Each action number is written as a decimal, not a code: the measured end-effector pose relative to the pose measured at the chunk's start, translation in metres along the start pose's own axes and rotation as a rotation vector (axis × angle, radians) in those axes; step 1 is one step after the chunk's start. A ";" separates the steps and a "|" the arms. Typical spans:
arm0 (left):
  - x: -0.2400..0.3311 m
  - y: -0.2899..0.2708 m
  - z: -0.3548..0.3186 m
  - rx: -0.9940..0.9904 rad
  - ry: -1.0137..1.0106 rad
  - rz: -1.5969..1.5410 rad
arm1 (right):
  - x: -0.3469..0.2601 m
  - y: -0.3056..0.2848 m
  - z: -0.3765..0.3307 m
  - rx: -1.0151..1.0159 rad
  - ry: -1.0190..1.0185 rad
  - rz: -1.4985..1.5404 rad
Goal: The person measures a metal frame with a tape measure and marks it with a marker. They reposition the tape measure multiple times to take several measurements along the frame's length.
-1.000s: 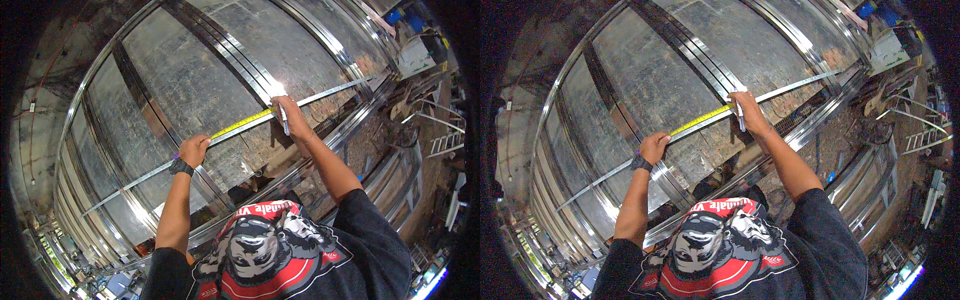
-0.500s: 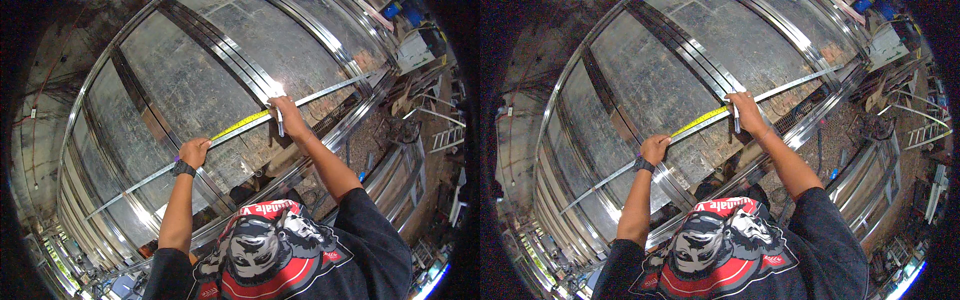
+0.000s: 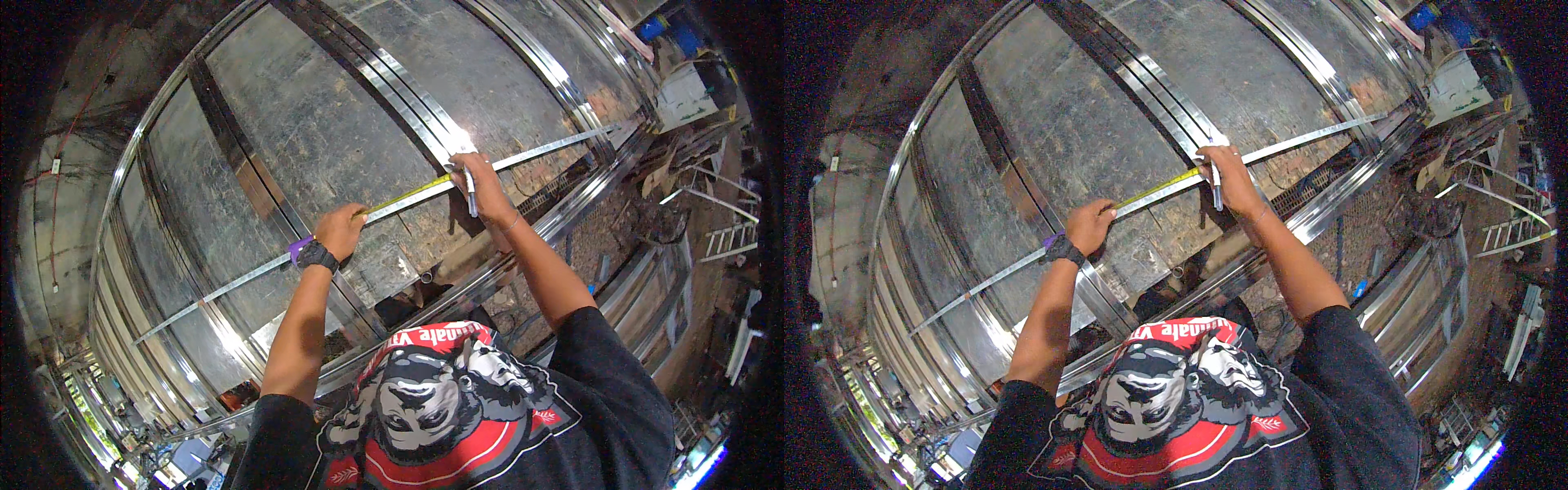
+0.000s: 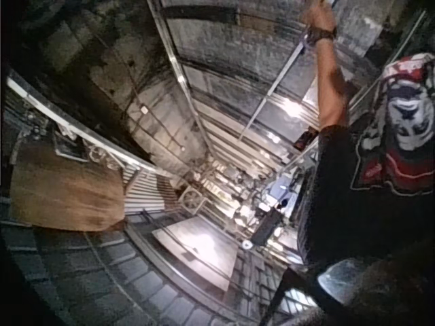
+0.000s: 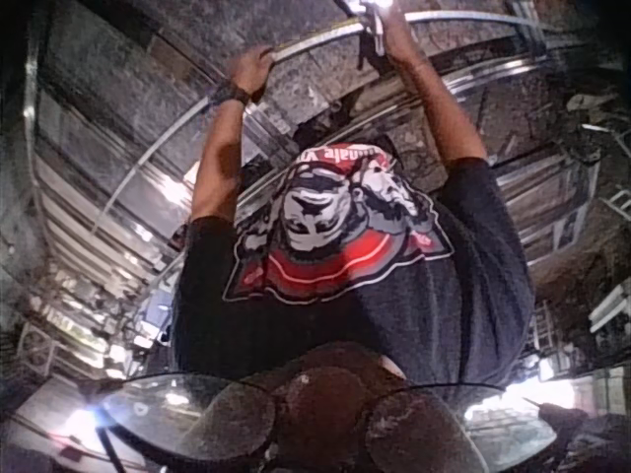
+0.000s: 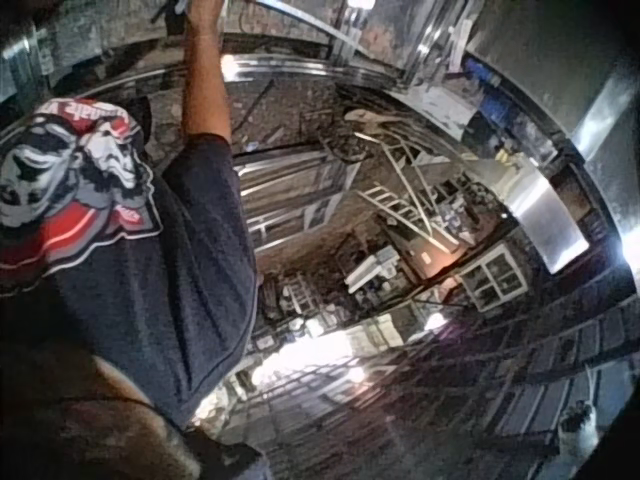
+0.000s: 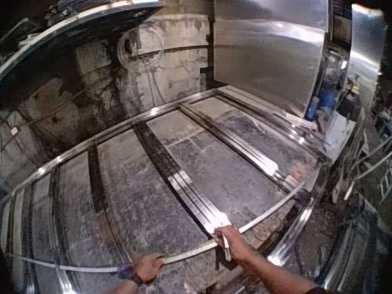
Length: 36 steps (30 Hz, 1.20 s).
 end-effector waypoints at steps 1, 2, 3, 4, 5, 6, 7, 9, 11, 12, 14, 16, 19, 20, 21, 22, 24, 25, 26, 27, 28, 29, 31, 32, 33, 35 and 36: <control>-0.003 0.004 0.001 -0.020 -0.050 0.003 | -0.001 0.000 0.000 -0.004 0.004 -0.004; -0.007 0.008 0.003 -0.040 -0.099 0.006 | -0.002 0.000 0.001 -0.007 0.009 -0.007; -0.011 0.011 0.002 -0.061 -0.149 0.008 | -0.003 -0.001 0.002 -0.011 0.013 -0.011; -0.010 0.010 0.002 -0.035 -0.129 -0.004 | -0.002 0.000 0.002 -0.019 0.015 -0.015; -0.009 0.008 0.001 -0.009 -0.110 -0.016 | -0.001 0.000 0.002 -0.028 0.018 -0.018; -0.009 0.007 0.000 0.017 -0.091 -0.028 | 0.000 0.000 0.002 -0.037 0.020 -0.021; -0.010 0.006 0.000 0.010 -0.097 -0.049 | 0.001 0.001 0.002 -0.032 0.017 -0.021; -0.012 0.005 0.002 -0.005 -0.108 -0.091 | 0.002 0.001 0.001 -0.021 0.011 -0.021; -0.020 0.008 0.003 0.000 -0.129 -0.127 | 0.001 0.001 0.002 -0.027 0.012 -0.015; -0.024 0.010 0.003 0.003 -0.140 -0.145 | 0.000 0.001 0.002 -0.030 0.012 -0.012; -0.020 0.008 0.003 0.001 -0.146 -0.147 | 0.003 0.001 -0.001 0.013 0.005 -0.019; -0.018 0.008 0.003 0.010 -0.153 -0.153 | 0.005 0.000 -0.002 0.036 0.016 -0.022; -0.021 0.008 0.003 0.031 -0.165 -0.164 | 0.003 -0.001 -0.002 0.025 0.051 -0.016; -0.022 0.008 0.003 0.033 -0.172 -0.164 | 0.001 -0.003 -0.001 0.010 0.059 -0.011; -0.024 0.009 0.003 0.034 -0.178 -0.164 | -0.001 -0.004 -0.001 -0.005 0.067 -0.005; -0.024 0.009 0.003 0.043 -0.167 -0.165 | -0.002 -0.005 -0.001 -0.006 0.083 0.009; -0.025 0.009 0.004 0.061 -0.145 -0.166 | -0.004 -0.006 -0.001 -0.008 0.116 0.035; -0.024 0.008 0.004 0.062 -0.144 -0.157 | -0.003 -0.007 -0.002 0.010 0.122 0.045; -0.022 0.008 0.005 0.063 -0.144 -0.148 | -0.001 -0.008 -0.003 0.027 0.129 0.054; -0.020 0.007 0.005 0.063 -0.142 -0.139 | 0.000 -0.009 -0.004 0.045 0.136 0.063; -0.021 0.007 0.005 0.064 -0.144 -0.140 | -0.005 -0.013 -0.003 0.090 0.122 0.060; -0.021 0.006 0.004 0.064 -0.145 -0.141 | -0.010 -0.017 -0.004 0.135 0.107 0.056; -0.021 0.007 0.004 0.062 -0.168 -0.144 | -0.020 -0.024 -0.012 0.206 0.102 0.058; -0.019 0.006 0.003 0.062 -0.193 -0.147 | -0.026 -0.026 -0.019 0.226 0.109 0.066; -0.019 0.006 0.001 0.062 -0.220 -0.150 | -0.032 -0.029 -0.026 0.247 0.116 0.074; -0.022 0.006 0.000 0.069 -0.220 -0.145 | -0.054 -0.024 -0.036 0.146 0.035 0.036; -0.024 0.007 -0.001 0.072 -0.220 -0.142 | -0.061 -0.018 -0.044 0.109 0.011 0.048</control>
Point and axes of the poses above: each hand's wrist, its own z-axis towards the middle knuckle, its own y-axis out of the palm, x = y × z, the point moved 8 cm from there along z, towards the middle knuckle, and after that the axes turned 3 degrees about -z, right-handed, at the moved point
